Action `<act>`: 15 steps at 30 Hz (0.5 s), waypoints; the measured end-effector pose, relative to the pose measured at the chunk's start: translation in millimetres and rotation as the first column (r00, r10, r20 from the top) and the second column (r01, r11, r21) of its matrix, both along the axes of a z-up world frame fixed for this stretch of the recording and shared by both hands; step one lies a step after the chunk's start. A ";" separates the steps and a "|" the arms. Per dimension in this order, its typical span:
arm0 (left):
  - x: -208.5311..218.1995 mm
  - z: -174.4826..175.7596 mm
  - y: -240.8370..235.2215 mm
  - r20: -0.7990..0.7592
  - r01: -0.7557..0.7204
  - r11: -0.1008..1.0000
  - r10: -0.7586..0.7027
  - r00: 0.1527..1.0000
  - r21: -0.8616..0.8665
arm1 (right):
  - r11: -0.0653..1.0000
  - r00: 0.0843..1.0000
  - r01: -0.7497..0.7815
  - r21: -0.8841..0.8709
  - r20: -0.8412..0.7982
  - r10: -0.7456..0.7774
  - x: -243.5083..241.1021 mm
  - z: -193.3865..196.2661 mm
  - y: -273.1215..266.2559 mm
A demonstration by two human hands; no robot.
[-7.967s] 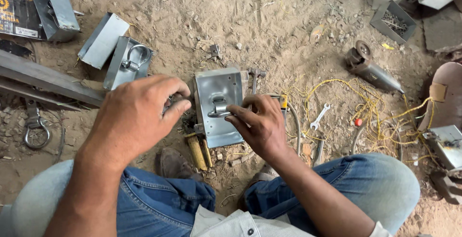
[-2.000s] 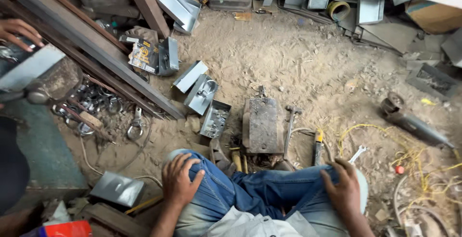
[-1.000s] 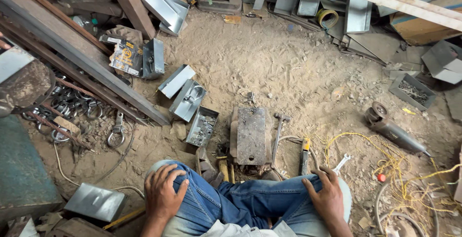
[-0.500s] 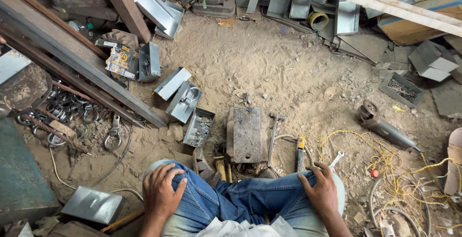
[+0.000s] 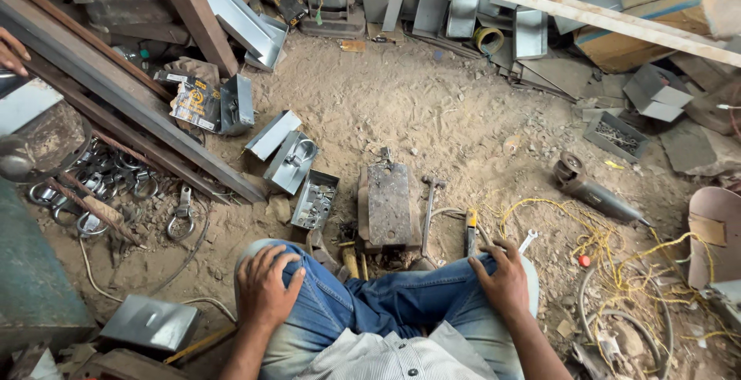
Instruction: The person assembles a metal box by fitting components together and securing a metal ring with a wrench and hammer.
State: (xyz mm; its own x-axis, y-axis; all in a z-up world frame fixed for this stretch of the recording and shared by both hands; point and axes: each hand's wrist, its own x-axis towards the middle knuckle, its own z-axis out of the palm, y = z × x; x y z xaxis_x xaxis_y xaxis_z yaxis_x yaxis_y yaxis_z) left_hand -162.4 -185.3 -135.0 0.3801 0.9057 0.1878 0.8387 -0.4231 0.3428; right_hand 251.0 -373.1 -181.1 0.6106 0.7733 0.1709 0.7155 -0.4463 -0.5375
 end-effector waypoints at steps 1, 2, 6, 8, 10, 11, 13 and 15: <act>2.7 3.2 -1.7 0.015 0.021 0.999 -0.021 1.000 0.025 | 1.000 1.000 0.004 0.002 0.003 -0.004 -1.5 3.1 -0.8; 4.8 6.8 -5.5 0.017 0.022 0.999 -0.022 1.000 0.023 | 1.000 1.000 -0.003 0.011 0.014 0.003 -3.9 6.7 -1.3; 12.9 28.1 -20.4 0.056 0.114 0.989 -0.119 0.991 0.092 | 0.999 1.000 -0.004 0.051 0.008 0.004 -15.8 23.4 -7.9; 20.1 40.2 -29.1 0.091 0.157 0.979 -0.169 0.981 0.128 | 0.997 0.999 -0.027 0.079 0.048 0.023 -22.4 31.1 -14.2; 28.5 53.1 -38.4 0.074 0.219 0.966 -0.230 0.970 0.134 | 0.994 0.995 -0.046 0.103 0.090 0.036 -28.3 38.4 -18.0; 33.4 59.1 -44.1 0.075 0.231 0.965 -0.241 0.968 0.126 | 0.993 0.996 -0.050 0.104 0.078 0.042 -31.6 41.7 -20.0; 43.7 71.6 -55.2 0.087 0.293 0.946 -0.306 0.948 0.139 | 0.995 0.997 -0.040 0.096 0.064 0.034 -38.0 48.1 -25.7; 53.2 82.5 -67.4 0.113 0.353 0.922 -0.372 0.921 0.161 | 0.993 0.997 -0.057 0.100 0.056 0.052 -42.1 52.8 -29.4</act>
